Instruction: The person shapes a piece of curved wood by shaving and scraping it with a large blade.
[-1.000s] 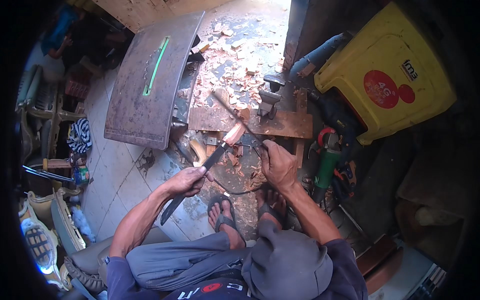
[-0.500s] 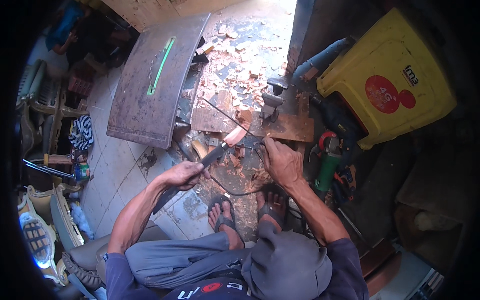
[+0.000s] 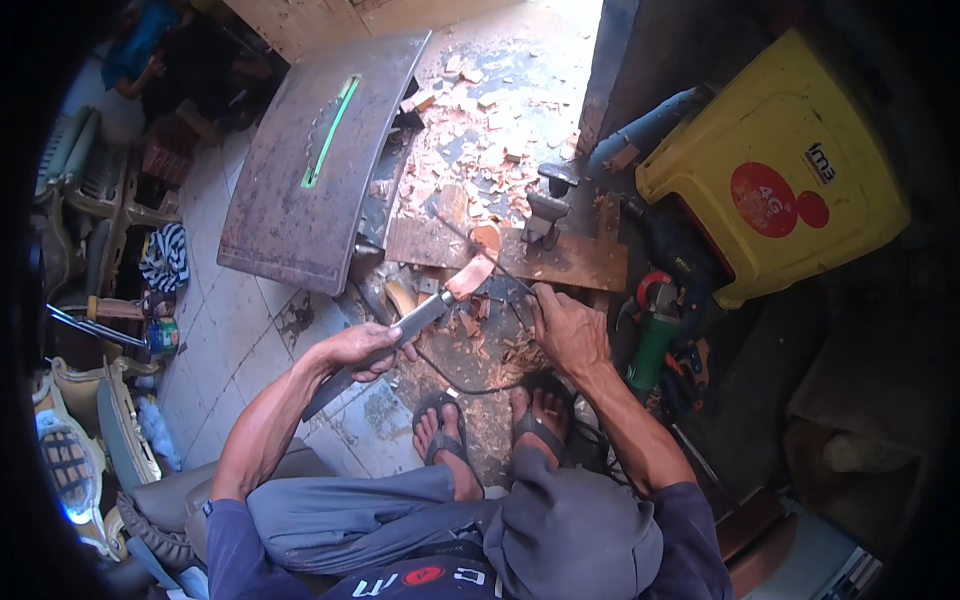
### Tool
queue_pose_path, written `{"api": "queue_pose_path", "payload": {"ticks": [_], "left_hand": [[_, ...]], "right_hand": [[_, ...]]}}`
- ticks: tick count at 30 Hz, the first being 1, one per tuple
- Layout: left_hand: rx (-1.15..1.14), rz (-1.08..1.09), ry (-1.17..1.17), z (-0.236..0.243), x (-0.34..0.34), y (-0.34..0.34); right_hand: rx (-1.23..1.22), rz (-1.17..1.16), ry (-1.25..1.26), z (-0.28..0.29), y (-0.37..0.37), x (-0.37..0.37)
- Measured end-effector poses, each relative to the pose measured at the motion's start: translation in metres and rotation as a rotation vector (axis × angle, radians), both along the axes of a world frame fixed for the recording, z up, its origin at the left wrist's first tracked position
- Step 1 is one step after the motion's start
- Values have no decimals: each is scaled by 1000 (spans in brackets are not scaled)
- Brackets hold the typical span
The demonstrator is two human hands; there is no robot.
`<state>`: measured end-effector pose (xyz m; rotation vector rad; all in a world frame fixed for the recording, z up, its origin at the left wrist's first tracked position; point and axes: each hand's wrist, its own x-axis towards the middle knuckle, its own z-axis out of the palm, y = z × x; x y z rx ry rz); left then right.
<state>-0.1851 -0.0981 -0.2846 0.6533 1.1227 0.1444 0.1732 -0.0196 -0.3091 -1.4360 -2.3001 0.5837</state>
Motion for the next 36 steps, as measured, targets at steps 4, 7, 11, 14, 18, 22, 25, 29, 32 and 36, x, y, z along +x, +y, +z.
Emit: {"api": "queue_pose_path", "payload": {"ticks": [4, 7, 11, 14, 18, 22, 25, 29, 32, 36], "left_hand": [[-45, 24, -35, -2, -1, 1], [-73, 49, -24, 2, 4, -1], [-80, 97, 16, 6, 9, -7], [-90, 110, -49, 0, 6, -18], [-47, 112, -80, 3, 2, -24], [142, 170, -127, 16, 25, -36], [237, 247, -184, 18, 46, -40], [292, 277, -144, 24, 77, -27], [425, 298, -61, 28, 92, -20], [642, 267, 182, 42, 92, -2]], "right_hand": [[-112, -28, -105, -2, -7, 5], [-49, -81, 65, 10, -14, 8], [-126, -222, 278, 14, -29, 11], [-289, -312, 253, 2, -50, 26], [-291, -351, 249, -6, -85, 48], [-403, -354, 464, -10, -97, 57], [-578, -284, 615, 13, -70, 30], [-663, -116, 904, 75, -19, -32], [-743, -25, 951, 101, 7, -64], [-613, 61, 1109, 118, 32, -97]]}}
